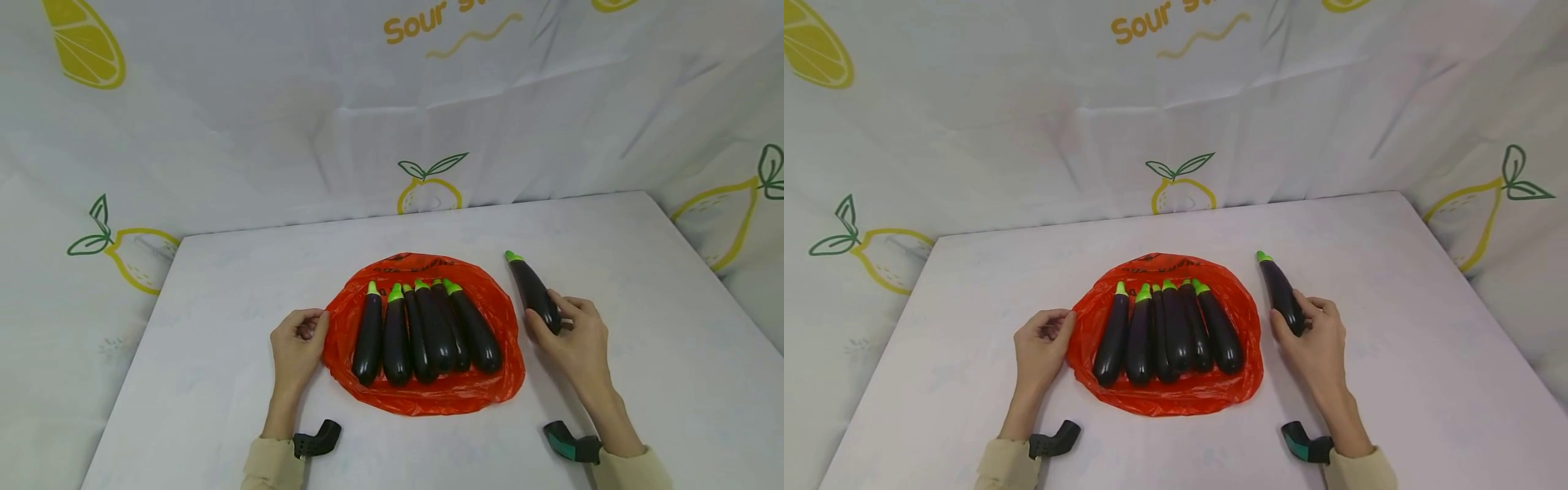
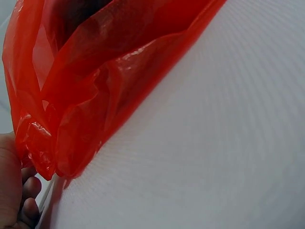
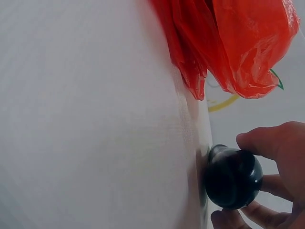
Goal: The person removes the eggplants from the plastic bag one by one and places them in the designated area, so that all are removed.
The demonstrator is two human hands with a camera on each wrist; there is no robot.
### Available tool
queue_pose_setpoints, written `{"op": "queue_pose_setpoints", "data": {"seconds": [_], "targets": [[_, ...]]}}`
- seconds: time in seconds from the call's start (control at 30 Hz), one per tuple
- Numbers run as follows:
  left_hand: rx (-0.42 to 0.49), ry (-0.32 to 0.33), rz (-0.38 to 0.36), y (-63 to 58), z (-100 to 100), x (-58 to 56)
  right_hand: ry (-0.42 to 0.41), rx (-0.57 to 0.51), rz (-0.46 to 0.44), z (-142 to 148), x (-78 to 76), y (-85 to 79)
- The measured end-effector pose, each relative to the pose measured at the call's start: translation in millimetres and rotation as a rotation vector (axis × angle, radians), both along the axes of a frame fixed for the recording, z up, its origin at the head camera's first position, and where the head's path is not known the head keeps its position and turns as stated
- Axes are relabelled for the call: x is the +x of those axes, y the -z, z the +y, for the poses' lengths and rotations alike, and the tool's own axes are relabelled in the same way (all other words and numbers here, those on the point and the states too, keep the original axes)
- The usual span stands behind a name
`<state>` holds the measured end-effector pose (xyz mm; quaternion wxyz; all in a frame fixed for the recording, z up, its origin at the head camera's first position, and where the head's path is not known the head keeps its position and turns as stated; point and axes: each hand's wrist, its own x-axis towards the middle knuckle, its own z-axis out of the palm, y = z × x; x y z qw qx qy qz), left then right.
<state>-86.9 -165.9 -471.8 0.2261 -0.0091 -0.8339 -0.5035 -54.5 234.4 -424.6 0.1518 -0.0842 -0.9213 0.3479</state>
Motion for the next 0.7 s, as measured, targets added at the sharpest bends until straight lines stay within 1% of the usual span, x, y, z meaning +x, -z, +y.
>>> {"op": "queue_pose_setpoints", "data": {"seconds": [0.17,0.33,0.57,0.7], "targets": [[-0.006,-0.005,-0.005,-0.5,0.5,0.4,-0.002,0.02,-0.01,-0.1,-1.1,0.5],[-0.007,-0.006,-0.007,-0.5,0.3,0.7,-0.006,0.011,-0.023,0.1,-0.9,0.2],[0.002,0.001,0.003,0.7,-0.3,0.0,-0.004,0.022,-0.013,-1.7,-1.3,-1.3],[-0.005,0.002,0.01,0.5,-0.3,-0.3,-0.004,0.007,-0.008,-3.1,-0.8,-1.3]]}}
